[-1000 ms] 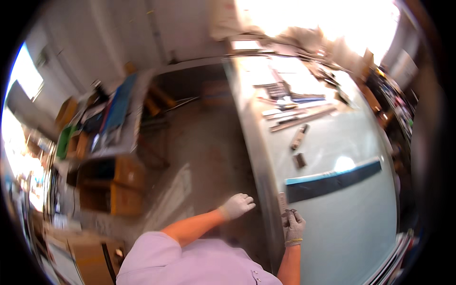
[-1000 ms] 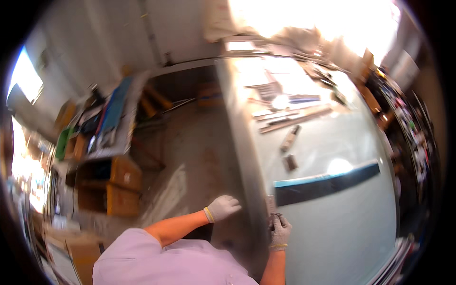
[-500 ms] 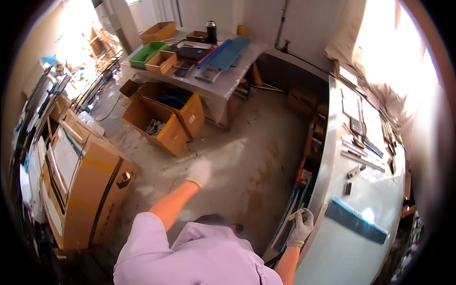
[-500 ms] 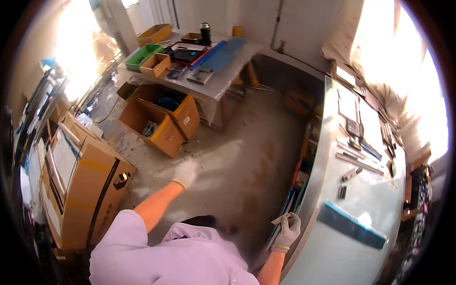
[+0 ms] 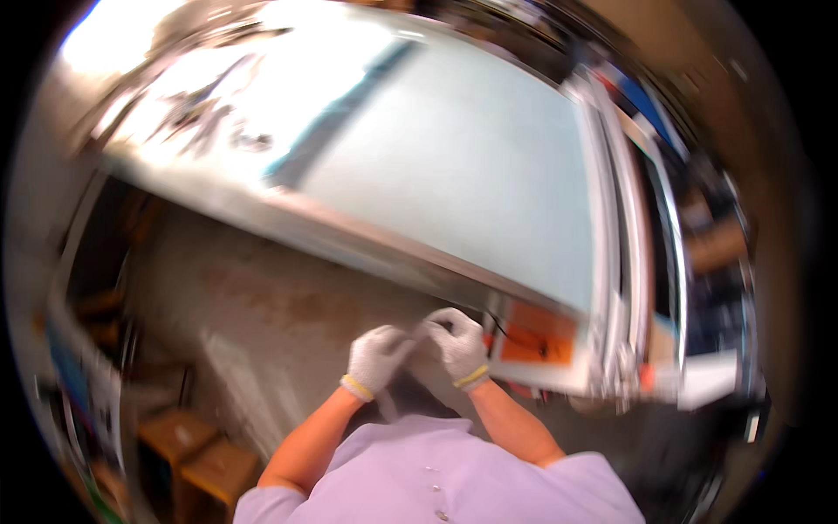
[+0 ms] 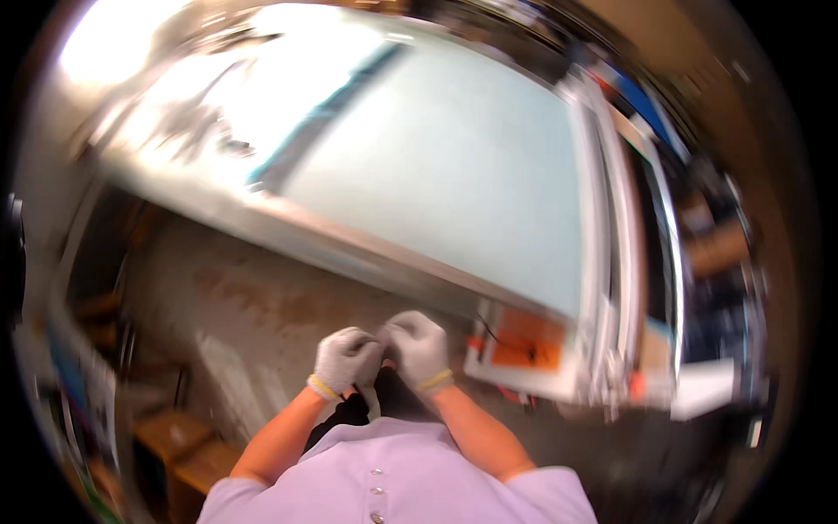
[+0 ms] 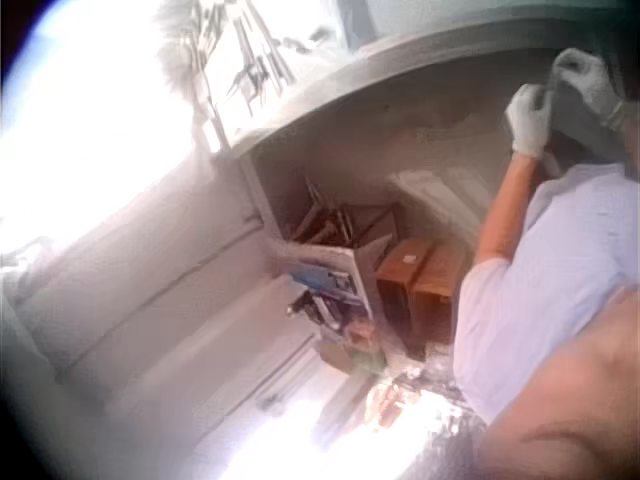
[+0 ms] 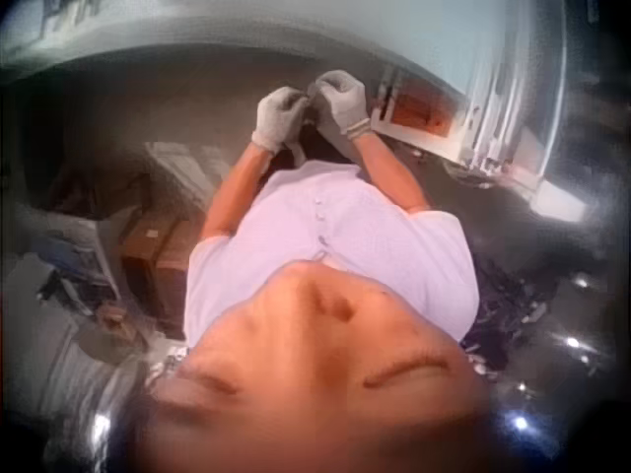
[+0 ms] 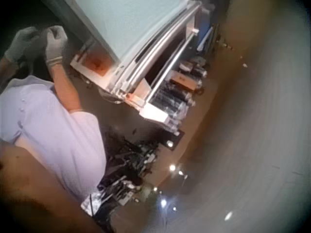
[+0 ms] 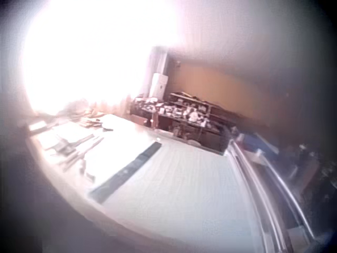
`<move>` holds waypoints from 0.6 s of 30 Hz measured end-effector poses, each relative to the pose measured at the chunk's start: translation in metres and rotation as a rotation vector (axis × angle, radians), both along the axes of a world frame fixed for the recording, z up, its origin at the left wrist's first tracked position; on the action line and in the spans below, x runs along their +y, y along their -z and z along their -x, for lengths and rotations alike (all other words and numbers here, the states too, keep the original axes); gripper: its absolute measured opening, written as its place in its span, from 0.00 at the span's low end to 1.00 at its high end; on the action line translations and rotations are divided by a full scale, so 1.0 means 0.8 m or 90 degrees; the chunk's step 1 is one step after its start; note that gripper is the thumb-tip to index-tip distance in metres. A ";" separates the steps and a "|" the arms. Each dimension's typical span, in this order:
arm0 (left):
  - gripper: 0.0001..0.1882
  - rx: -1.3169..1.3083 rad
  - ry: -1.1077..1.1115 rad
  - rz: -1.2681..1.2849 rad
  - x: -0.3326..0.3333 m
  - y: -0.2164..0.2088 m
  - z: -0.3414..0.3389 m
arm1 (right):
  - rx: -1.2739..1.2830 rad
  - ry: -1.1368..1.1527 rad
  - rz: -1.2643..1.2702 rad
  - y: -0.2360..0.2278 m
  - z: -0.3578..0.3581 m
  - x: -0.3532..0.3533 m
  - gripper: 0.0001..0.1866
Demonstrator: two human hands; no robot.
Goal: The person writes on a notepad with a red pen, then uses a calculator to perform calculations. They then measure a large sheet of glass on a cutting table using a long metal ruler and a glass cutter, marking the glass for a cut.
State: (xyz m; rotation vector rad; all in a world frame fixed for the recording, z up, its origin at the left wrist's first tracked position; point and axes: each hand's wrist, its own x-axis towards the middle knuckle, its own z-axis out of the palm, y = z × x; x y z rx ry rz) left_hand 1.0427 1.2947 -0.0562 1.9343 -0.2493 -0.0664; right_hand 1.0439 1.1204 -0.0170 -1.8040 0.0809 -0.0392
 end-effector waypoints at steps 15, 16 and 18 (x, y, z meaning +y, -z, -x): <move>0.20 -0.349 -0.078 -0.488 -0.280 0.199 -0.111 | -0.162 0.791 0.540 -0.013 0.257 -0.487 0.04; 0.21 -0.369 -0.096 -0.485 -0.294 0.205 -0.110 | -0.159 0.783 0.613 -0.015 0.261 -0.512 0.05; 0.22 -0.385 -0.102 -0.492 -0.295 0.210 -0.111 | -0.105 0.765 0.685 -0.009 0.258 -0.531 0.05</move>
